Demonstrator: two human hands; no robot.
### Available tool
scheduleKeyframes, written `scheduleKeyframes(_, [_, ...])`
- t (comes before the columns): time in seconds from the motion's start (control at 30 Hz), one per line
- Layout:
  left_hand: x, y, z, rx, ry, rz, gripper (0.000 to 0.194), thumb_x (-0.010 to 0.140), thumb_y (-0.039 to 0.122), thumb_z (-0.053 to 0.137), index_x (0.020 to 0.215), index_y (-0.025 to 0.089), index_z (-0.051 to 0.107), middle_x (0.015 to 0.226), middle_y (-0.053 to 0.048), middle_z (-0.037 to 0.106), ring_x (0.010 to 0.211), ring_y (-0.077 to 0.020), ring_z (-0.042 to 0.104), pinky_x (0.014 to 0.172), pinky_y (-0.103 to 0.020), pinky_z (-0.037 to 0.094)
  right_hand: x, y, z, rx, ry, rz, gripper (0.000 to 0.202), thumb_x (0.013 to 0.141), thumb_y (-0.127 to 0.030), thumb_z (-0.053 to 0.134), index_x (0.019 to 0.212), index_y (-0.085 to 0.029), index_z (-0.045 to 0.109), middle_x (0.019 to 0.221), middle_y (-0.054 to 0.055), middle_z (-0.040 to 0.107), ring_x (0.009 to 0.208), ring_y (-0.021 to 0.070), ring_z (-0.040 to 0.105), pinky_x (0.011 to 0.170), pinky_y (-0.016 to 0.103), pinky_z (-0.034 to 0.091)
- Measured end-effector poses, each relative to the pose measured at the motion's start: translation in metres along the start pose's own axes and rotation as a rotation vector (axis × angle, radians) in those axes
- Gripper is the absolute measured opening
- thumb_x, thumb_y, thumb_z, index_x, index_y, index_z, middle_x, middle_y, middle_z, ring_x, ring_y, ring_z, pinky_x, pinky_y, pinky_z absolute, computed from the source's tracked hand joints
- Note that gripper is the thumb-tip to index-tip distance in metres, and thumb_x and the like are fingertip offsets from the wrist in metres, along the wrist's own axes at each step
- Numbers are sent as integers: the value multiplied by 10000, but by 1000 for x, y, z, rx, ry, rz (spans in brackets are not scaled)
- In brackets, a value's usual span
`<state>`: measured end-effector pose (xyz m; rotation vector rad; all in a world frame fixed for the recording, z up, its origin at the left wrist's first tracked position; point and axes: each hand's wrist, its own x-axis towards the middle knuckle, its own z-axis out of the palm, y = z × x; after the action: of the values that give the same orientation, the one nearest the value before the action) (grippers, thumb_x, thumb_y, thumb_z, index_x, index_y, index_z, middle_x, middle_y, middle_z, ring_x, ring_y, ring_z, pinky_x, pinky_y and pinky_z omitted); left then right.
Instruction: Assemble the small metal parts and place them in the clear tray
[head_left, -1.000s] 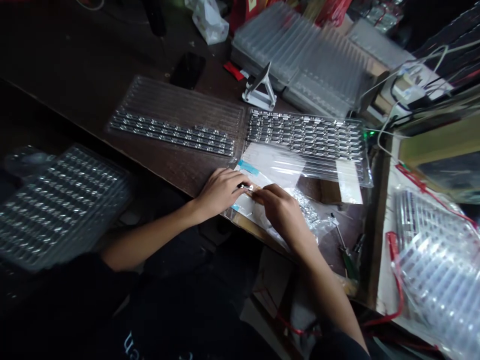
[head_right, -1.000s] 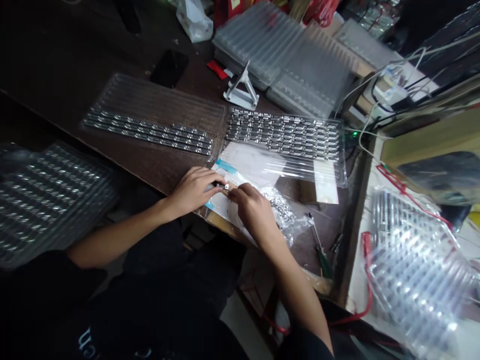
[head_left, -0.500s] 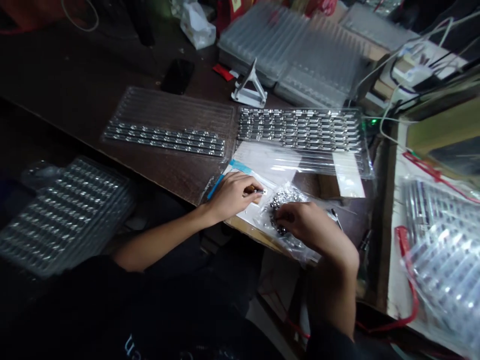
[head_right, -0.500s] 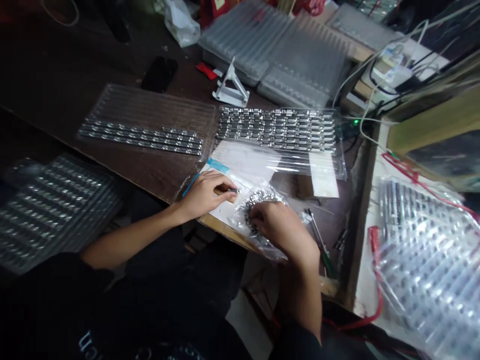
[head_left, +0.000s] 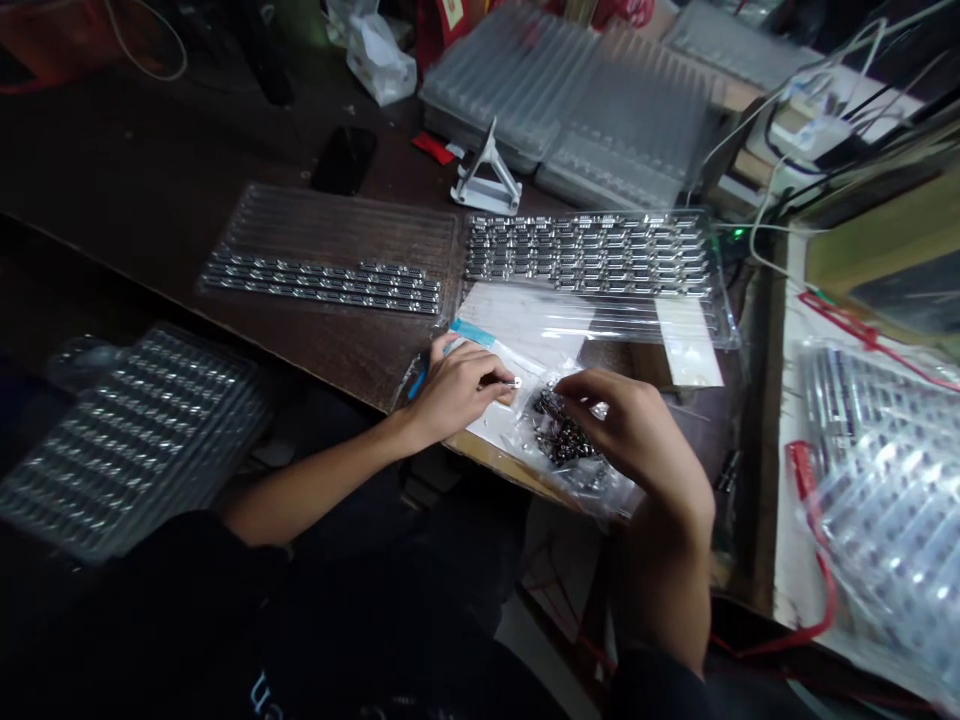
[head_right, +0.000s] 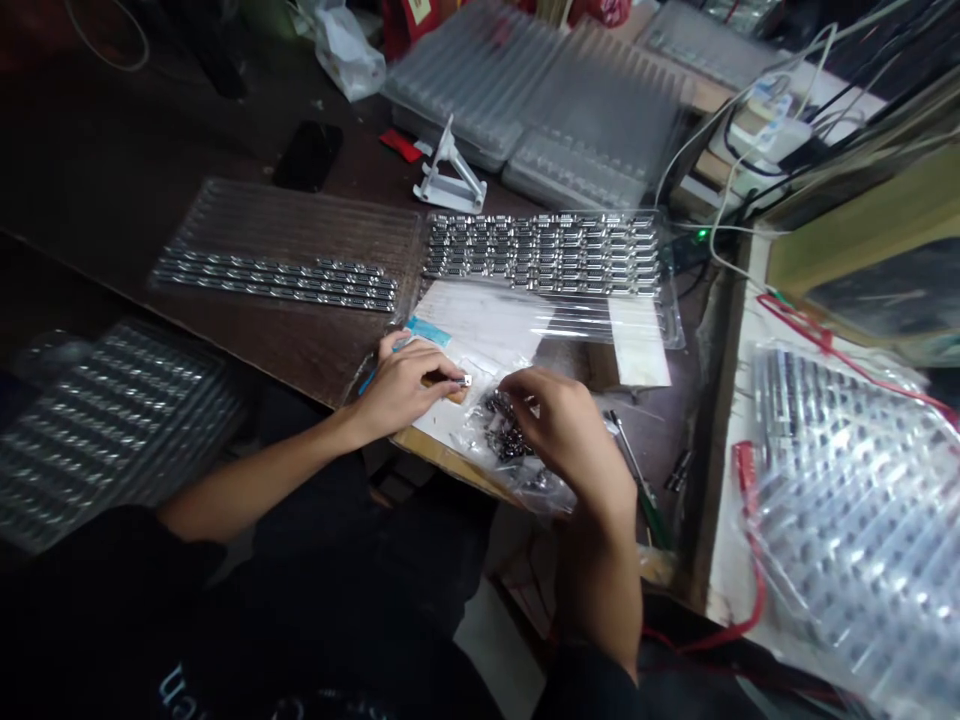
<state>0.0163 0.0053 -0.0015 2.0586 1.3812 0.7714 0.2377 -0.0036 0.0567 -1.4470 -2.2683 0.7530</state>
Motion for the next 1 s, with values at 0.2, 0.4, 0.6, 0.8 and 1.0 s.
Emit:
scheduleKeyframes(0.2, [-2,-4,-13,-78,132,56,45,890,244,674,850,238,693,948,18,762,971,-181,668,1104,-466,270,18,-4,26,-47,120,40,217,875,-164,508,955,-184,708,908,74,754,821,207,701,771,317,514])
scheduleKeyframes(0.4, [-11,-22,-37,-227,194,22,264,861,211,695,1109,211,604,1009,-37,752,976,-174,701,936,-329,510,32,-17,58,89,29,-53,386,914,-185,498,1297,-199,545,945,64,753,813,191,702,739,301,521])
scheduleKeyframes(0.6, [-12,-39,-59,-161,208,39,227,884,218,660,1108,198,635,1026,-48,740,942,-162,702,883,-302,553,29,-19,65,-184,3,-202,426,982,-213,404,1401,-159,460,1025,149,719,848,236,683,716,333,512])
scheduleKeyframes(0.8, [16,-63,-102,46,269,86,88,884,198,630,910,184,713,968,-50,747,926,-179,690,864,-330,542,27,-17,60,-198,43,-217,491,938,-145,434,1427,-195,437,962,121,720,783,217,671,686,326,515])
scheduleKeyframes(1.0, [62,-78,-117,140,224,34,104,864,233,647,910,200,733,944,-44,766,874,-188,701,834,-331,535,29,-22,58,-201,-5,-244,514,896,-54,427,1395,-167,476,1039,137,718,898,239,678,741,333,523])
